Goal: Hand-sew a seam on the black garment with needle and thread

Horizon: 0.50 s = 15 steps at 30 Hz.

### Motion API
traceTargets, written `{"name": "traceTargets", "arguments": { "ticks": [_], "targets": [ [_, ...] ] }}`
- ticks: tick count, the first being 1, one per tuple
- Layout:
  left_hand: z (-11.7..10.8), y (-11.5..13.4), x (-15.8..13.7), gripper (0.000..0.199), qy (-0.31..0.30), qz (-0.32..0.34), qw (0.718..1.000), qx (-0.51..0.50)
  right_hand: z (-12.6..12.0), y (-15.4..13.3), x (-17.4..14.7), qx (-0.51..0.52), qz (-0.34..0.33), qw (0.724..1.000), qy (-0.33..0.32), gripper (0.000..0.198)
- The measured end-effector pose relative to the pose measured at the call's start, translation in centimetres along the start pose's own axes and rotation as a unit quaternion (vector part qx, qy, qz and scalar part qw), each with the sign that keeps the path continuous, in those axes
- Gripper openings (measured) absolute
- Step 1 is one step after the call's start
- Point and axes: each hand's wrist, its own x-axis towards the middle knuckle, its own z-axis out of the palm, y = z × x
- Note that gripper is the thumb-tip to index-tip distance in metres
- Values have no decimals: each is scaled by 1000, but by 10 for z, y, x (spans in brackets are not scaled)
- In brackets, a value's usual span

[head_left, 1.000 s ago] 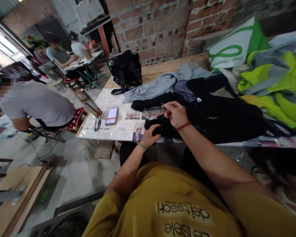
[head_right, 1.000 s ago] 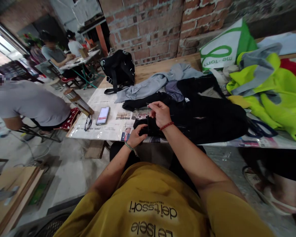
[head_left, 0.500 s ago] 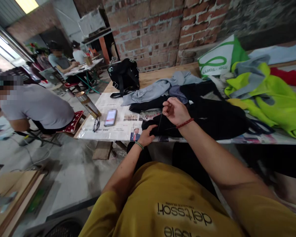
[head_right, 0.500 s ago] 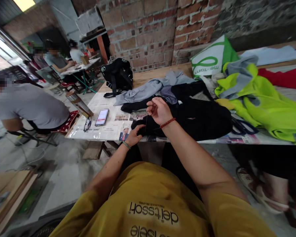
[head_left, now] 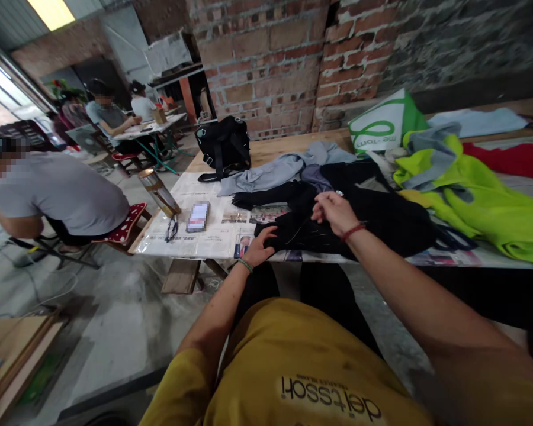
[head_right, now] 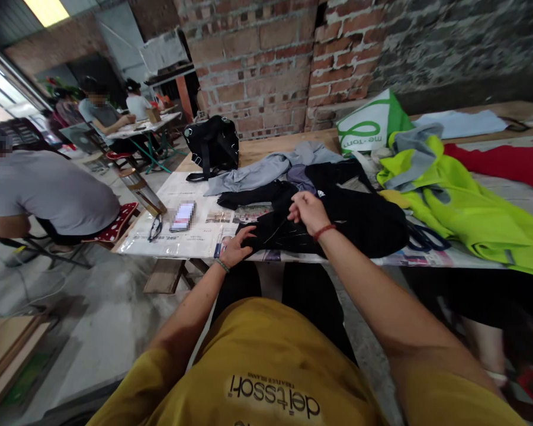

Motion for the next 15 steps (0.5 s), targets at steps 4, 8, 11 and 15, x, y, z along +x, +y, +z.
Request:
{"name": "traceTargets", "arguments": {
  "ticks": [4,8,11,15],
  "targets": [
    [-14,3,-10,66,-21,5,998,53,-11,42,-37,-293,-136,946,-21,20],
    [-21,4,-17,56,-5,12,992,124,-24,66,-64,-463,-271,844,-22,28],
    [-20,4,-17,46,3,4,990,138,-31,72,-63,-493,-277,824,5,30],
    [-12,0,-5,33,50,-10,992,117,-50,73,-39,-479,-259,833,98,33]
  ]
}}
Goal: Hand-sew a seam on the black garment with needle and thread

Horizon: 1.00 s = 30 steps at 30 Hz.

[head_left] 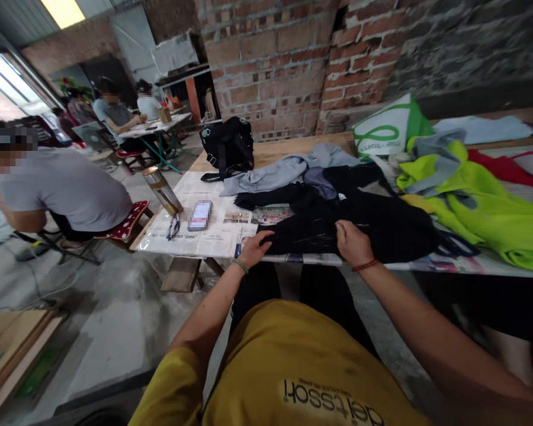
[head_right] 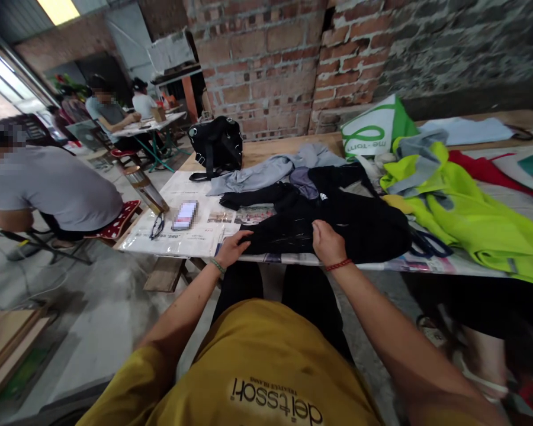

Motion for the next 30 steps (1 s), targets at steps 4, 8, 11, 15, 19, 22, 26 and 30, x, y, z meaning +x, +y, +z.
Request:
{"name": "traceTargets", "arguments": {
  "ticks": [4,8,11,15,19,22,26,30],
  "targets": [
    [21,-3,14,33,28,-12,999,-37,1,26,12,1,59,998,1,33],
    [34,-5,16,37,70,-8,996,-50,7,36,9,7,87,996,-2,33],
    [33,-3,11,38,87,-10,995,-50,10,37,7,-6,93,996,3,35],
    [27,1,4,38,59,-13,997,-53,11,38,7,-5,90,996,-8,34],
    [22,2,-4,39,30,-4,997,-64,10,40,5,-2,90,996,-8,34],
    [19,2,-7,42,12,8,998,-67,12,41,4,-1,86,996,1,33],
    [17,2,-3,41,-3,15,998,-65,14,42,4,-2,77,997,18,33],
    [17,1,3,42,-12,-43,995,-93,14,42,4,-4,78,997,23,32]
  ]
}}
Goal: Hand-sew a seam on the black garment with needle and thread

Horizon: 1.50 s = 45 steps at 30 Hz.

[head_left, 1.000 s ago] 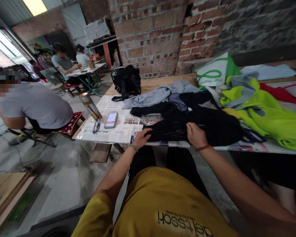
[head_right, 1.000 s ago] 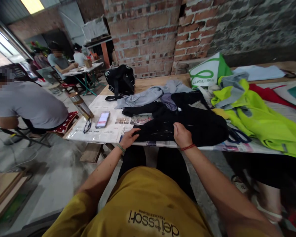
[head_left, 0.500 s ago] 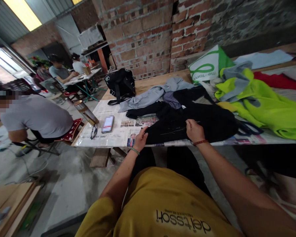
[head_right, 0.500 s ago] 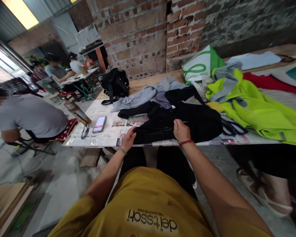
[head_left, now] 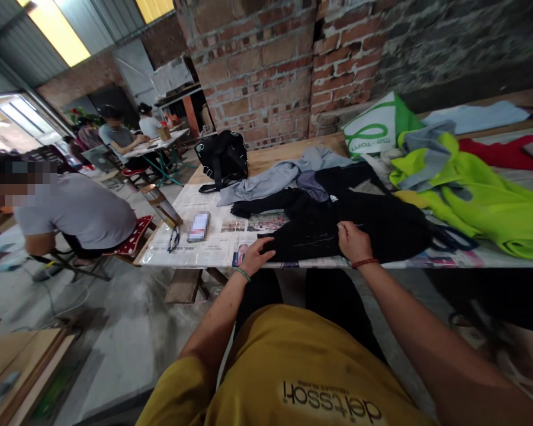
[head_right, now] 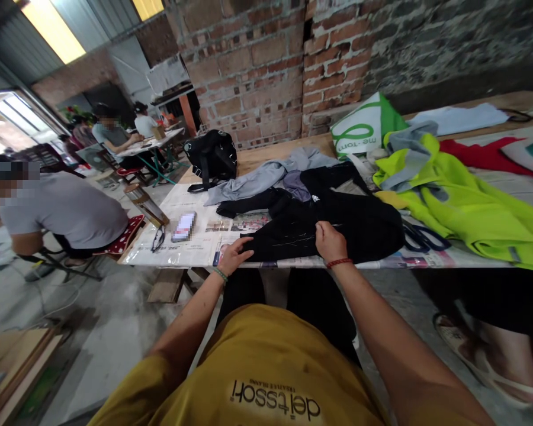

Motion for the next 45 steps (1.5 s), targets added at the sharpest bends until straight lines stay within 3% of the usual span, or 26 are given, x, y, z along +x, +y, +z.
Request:
{"name": "traceTargets", "arguments": {
  "ticks": [4,8,16,20,23,26,30,35,40,45],
  "targets": [
    [0,-2,1,49,14,-27,998,-51,-1,0,0,6,2,1000,-1,32],
    [-2,-1,2,45,-3,-19,999,-37,-2,-1,0,7,9,1000,-5,31],
    [-4,21,6,34,-53,49,992,99,-3,-3,-2,14,3,1000,5,31],
    [-4,25,5,27,-50,48,985,155,-4,-3,-2,20,4,1000,8,31],
    [-6,22,10,22,-62,85,984,142,-3,-3,-2,24,8,1000,8,32],
    [-7,23,19,17,-112,134,980,94,-2,-2,-2,29,6,999,15,33],
    [0,25,34,15,-146,129,977,82,-3,-1,-1,47,8,998,27,32],
    [5,27,41,12,-113,95,985,87,-5,-1,-1,66,11,997,29,31],
    [-6,39,32,19,-28,92,995,22,-5,-1,-1,66,33,997,15,31],
    [-2,37,26,24,35,19,999,28,-7,-2,-1,71,36,997,8,31]
  ]
}}
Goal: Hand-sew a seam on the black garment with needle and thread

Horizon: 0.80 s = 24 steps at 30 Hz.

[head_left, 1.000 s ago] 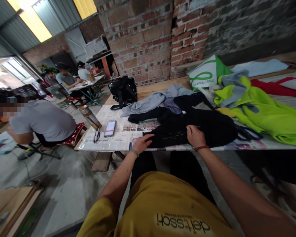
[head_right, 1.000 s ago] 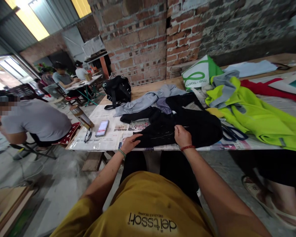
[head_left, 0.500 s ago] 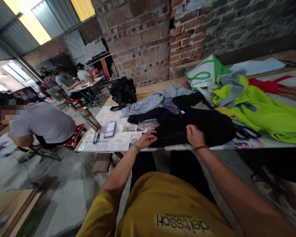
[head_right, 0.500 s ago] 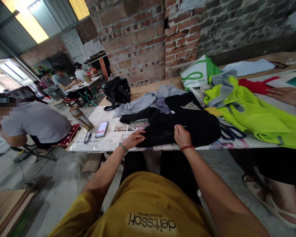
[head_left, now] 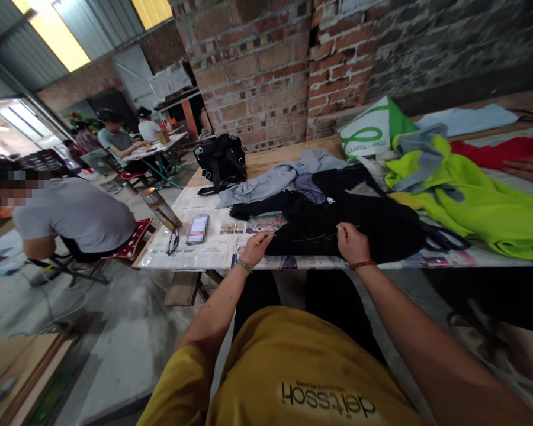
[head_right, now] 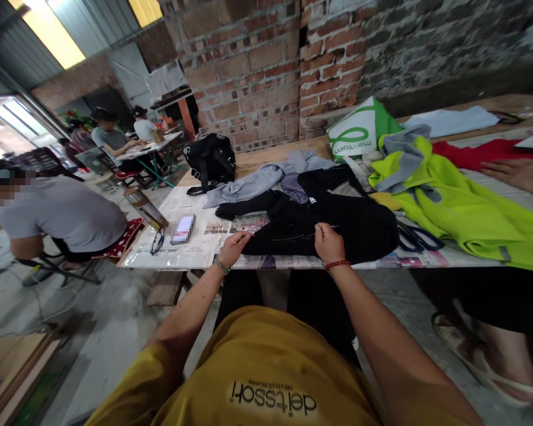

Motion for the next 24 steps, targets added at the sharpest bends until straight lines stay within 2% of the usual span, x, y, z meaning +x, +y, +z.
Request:
{"name": "traceTargets", "arguments": {
  "ticks": [4,8,11,14,17,21,24],
  "targets": [
    [16,-19,-2,21,60,-36,998,0,0,2,1,25,14,999,14,31],
    [24,-29,-7,20,92,-62,994,-1,-2,2,6,58,64,996,36,27],
    [22,-25,-10,20,95,-51,994,1,-8,-2,12,77,86,993,23,24],
    [16,-19,-12,20,92,-10,996,4,-15,-6,15,79,66,994,24,24],
    [12,-18,-13,24,56,12,998,12,-16,-5,14,68,43,996,26,24],
    [7,-21,-11,33,-11,-39,999,27,-10,3,10,61,75,995,1,22],
    [0,-23,-3,33,-119,-47,991,42,-8,8,10,74,98,992,1,23]
  ]
}}
